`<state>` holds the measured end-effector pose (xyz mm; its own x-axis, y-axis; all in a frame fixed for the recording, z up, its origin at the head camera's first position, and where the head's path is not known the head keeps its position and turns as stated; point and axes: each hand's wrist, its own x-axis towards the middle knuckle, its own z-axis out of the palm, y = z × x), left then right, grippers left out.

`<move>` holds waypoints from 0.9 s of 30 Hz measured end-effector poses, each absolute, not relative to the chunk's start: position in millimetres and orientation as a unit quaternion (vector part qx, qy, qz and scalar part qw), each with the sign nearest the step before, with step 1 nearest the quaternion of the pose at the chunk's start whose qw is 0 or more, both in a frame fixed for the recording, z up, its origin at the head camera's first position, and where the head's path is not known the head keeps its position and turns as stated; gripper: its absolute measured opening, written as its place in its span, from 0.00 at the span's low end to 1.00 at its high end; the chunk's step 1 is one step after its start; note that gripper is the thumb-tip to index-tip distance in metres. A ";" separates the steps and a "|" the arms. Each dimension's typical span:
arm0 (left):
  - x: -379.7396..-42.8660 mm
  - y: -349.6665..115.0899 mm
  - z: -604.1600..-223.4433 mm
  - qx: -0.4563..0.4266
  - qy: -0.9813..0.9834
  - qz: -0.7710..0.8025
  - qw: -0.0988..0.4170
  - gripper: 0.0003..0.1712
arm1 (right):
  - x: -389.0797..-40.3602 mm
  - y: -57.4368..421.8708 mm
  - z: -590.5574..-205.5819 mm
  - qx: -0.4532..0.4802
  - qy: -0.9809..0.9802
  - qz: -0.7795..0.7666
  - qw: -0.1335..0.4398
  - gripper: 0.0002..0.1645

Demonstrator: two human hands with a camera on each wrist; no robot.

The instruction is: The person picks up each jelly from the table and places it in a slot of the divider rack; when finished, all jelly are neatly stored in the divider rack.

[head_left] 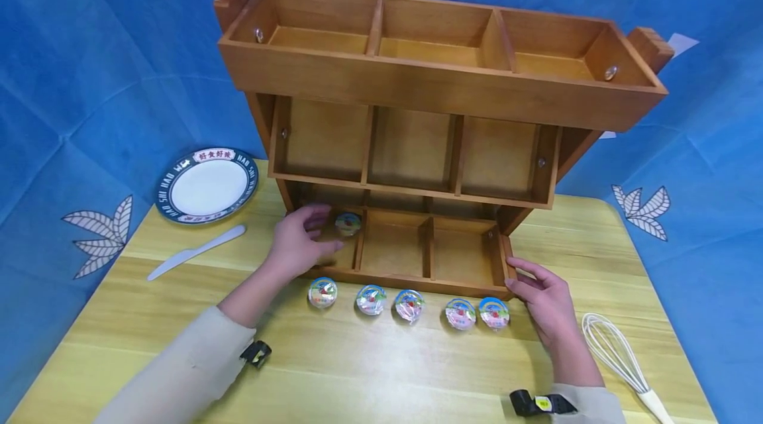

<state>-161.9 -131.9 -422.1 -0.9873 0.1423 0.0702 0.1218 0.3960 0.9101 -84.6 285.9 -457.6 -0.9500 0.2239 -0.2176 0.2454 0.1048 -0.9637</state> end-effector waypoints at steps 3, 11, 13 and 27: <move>-148.0 -136.2 -415.7 0.084 0.821 0.565 0.002 0.37 | -84.4 285.6 -458.2 0.158 0.744 -0.649 0.007 0.27; -109.4 -147.1 -417.1 0.086 0.820 0.565 -0.036 0.36 | -84.6 286.7 -457.9 0.158 0.753 -0.638 0.014 0.29; -100.8 -148.1 -419.0 0.087 0.821 0.563 -0.044 0.36 | -84.9 287.7 -457.7 0.156 0.753 -0.639 0.015 0.29; -66.2 -150.3 -444.0 0.001 0.804 0.595 0.024 0.33 | -84.7 287.8 -458.4 0.158 0.756 -0.635 0.014 0.29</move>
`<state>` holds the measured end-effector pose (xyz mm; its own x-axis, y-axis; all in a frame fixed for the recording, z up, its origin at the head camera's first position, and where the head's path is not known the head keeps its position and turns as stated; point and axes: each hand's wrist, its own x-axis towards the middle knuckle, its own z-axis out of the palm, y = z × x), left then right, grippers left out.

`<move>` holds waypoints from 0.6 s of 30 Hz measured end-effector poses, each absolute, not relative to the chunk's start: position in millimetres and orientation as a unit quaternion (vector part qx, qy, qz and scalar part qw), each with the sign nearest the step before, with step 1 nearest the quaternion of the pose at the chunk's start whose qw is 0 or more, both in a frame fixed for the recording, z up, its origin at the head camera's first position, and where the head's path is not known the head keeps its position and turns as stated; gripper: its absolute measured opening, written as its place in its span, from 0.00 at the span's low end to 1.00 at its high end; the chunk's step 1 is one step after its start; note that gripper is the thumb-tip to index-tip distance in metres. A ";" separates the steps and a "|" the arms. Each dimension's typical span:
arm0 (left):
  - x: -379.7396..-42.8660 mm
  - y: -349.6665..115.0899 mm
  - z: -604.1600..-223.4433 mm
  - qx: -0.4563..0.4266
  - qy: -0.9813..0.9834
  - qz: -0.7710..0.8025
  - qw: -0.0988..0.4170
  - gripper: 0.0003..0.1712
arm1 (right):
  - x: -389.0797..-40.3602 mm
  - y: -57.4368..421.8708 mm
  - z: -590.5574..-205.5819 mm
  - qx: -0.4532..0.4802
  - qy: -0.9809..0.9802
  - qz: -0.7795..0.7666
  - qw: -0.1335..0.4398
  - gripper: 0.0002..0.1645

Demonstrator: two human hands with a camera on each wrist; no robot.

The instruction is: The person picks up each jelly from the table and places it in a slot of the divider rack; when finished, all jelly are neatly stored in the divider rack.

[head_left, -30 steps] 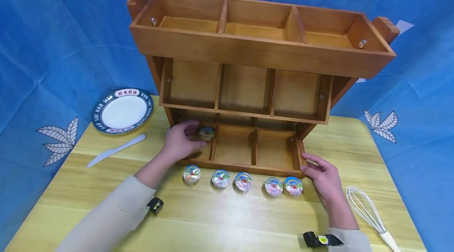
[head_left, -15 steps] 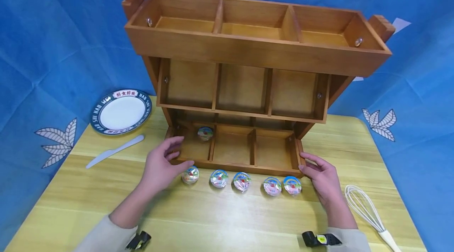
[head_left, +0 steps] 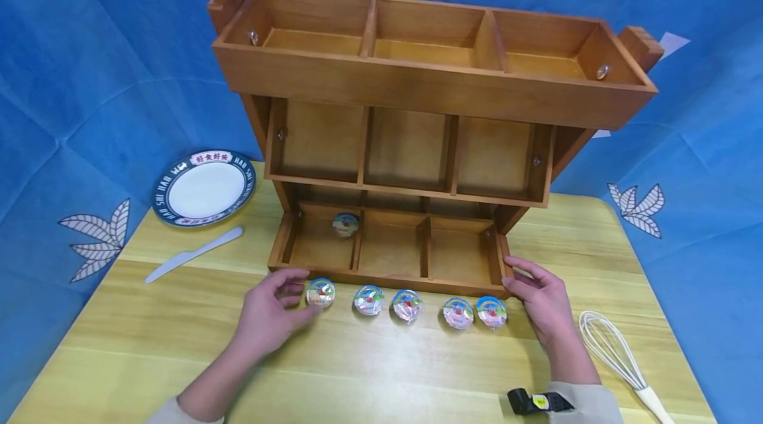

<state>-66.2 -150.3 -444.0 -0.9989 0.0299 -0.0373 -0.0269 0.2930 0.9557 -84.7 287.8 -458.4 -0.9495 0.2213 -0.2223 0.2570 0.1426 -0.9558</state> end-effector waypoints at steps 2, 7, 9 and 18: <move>-64.5 -149.2 -446.0 -0.021 0.791 0.610 0.046 0.33 | -84.7 287.7 -458.2 0.160 0.758 -0.632 0.015 0.29; -65.4 -145.2 -452.7 -0.045 0.760 0.644 0.080 0.35 | -85.1 287.3 -457.8 0.161 0.757 -0.633 0.014 0.29; -67.4 -143.3 -455.9 -0.044 0.749 0.655 0.088 0.36 | -85.0 287.4 -458.1 0.159 0.755 -0.636 0.012 0.29; -73.0 -141.5 -469.6 -0.029 0.752 0.655 0.071 0.34 | -83.9 286.0 -458.2 0.166 0.751 -0.639 0.009 0.27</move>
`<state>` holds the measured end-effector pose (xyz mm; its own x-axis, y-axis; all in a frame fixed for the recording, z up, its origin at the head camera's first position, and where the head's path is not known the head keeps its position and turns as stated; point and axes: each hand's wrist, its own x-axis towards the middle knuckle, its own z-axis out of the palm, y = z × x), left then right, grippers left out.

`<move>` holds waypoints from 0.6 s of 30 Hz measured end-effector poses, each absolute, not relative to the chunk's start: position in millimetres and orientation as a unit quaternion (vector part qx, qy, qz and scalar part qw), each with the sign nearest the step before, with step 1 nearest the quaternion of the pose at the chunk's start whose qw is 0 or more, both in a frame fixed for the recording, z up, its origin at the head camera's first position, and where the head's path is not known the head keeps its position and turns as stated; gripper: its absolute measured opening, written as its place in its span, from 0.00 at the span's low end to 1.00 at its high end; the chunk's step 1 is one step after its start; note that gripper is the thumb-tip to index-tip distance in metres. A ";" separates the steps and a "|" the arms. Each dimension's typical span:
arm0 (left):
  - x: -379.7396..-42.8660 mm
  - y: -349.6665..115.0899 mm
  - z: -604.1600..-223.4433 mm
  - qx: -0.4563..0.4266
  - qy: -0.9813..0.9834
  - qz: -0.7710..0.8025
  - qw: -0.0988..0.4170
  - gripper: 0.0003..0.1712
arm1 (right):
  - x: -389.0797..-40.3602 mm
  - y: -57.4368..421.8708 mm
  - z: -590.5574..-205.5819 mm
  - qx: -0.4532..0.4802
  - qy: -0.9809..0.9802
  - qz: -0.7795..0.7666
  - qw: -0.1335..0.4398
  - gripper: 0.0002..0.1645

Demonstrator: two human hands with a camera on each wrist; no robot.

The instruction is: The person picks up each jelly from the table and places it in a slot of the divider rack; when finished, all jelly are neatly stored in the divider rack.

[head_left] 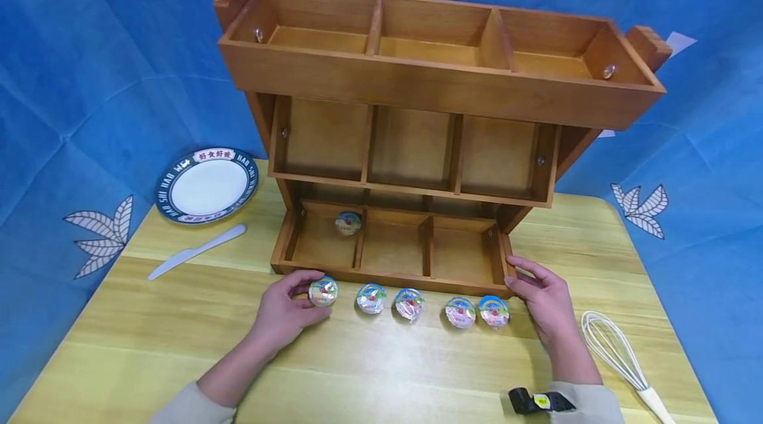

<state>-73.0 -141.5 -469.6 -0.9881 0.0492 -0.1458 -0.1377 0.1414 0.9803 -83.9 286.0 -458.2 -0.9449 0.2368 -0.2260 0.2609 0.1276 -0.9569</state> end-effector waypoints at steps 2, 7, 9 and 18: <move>-73.5 -141.7 -471.7 -0.025 0.759 0.648 0.062 0.32 | -84.3 286.1 -458.1 0.167 0.747 -0.643 0.011 0.28; -74.4 -141.5 -474.1 -0.005 0.779 0.625 0.043 0.29 | -85.4 286.0 -457.9 0.165 0.746 -0.645 0.006 0.27; -74.3 -141.2 -474.6 0.000 0.783 0.620 0.039 0.29 | -85.0 285.9 -458.5 0.162 0.748 -0.644 0.003 0.27; -72.3 -141.5 -472.4 0.001 0.784 0.620 0.038 0.28 | -84.5 285.3 -460.4 0.160 0.747 -0.645 -0.003 0.26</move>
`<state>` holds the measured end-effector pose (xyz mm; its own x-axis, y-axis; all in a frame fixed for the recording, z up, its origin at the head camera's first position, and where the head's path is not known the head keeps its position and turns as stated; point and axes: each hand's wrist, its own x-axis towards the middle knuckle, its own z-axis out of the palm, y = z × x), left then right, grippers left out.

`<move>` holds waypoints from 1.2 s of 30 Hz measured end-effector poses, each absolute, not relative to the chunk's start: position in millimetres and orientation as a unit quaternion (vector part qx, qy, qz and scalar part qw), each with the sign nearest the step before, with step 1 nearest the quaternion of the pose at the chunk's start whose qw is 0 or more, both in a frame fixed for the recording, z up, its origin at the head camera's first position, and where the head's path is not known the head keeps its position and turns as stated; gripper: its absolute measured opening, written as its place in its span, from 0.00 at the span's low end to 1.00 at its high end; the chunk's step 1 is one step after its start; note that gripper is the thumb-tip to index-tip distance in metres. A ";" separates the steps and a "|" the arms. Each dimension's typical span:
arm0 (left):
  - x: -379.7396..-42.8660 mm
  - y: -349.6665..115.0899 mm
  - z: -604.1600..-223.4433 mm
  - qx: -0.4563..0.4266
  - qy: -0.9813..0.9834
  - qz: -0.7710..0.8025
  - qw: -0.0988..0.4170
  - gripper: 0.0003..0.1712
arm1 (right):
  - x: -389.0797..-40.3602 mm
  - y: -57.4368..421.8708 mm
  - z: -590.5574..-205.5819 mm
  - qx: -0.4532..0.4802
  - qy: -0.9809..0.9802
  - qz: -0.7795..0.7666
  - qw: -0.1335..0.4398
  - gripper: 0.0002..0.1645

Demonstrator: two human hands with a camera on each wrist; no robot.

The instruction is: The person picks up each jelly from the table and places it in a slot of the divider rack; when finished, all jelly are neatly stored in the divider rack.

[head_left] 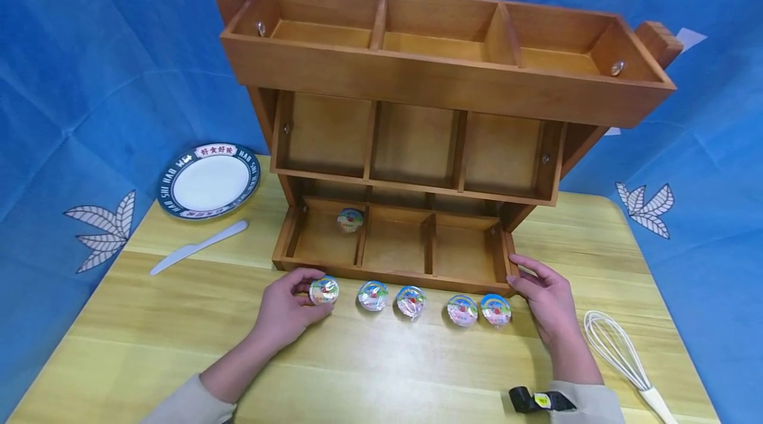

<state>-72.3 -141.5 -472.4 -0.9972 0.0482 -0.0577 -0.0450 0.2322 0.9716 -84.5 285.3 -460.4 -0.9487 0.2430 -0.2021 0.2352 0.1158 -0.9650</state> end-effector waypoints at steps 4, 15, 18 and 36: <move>-71.3 -142.7 -466.0 0.010 0.782 0.622 0.044 0.28 | -84.5 285.3 -460.7 -0.158 -0.749 0.644 0.006 0.26; -74.0 -144.7 -442.6 0.080 0.773 0.626 0.062 0.28 | -83.6 285.4 -461.7 -0.161 -0.747 0.644 0.005 0.26; -80.1 -145.0 -438.0 0.086 0.766 0.635 0.058 0.28 | -83.9 285.3 -462.0 -0.163 -0.748 0.644 0.004 0.26; -137.0 -135.2 -434.1 0.100 0.785 0.611 0.027 0.25 | -85.0 285.3 -459.5 -0.169 -0.738 0.653 -0.002 0.27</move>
<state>-137.0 -135.2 -434.1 -0.9784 0.1905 0.0801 0.1243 0.2328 0.9646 -85.0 285.3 -459.5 -0.9427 0.2475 -0.2239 0.2524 0.0901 -0.9634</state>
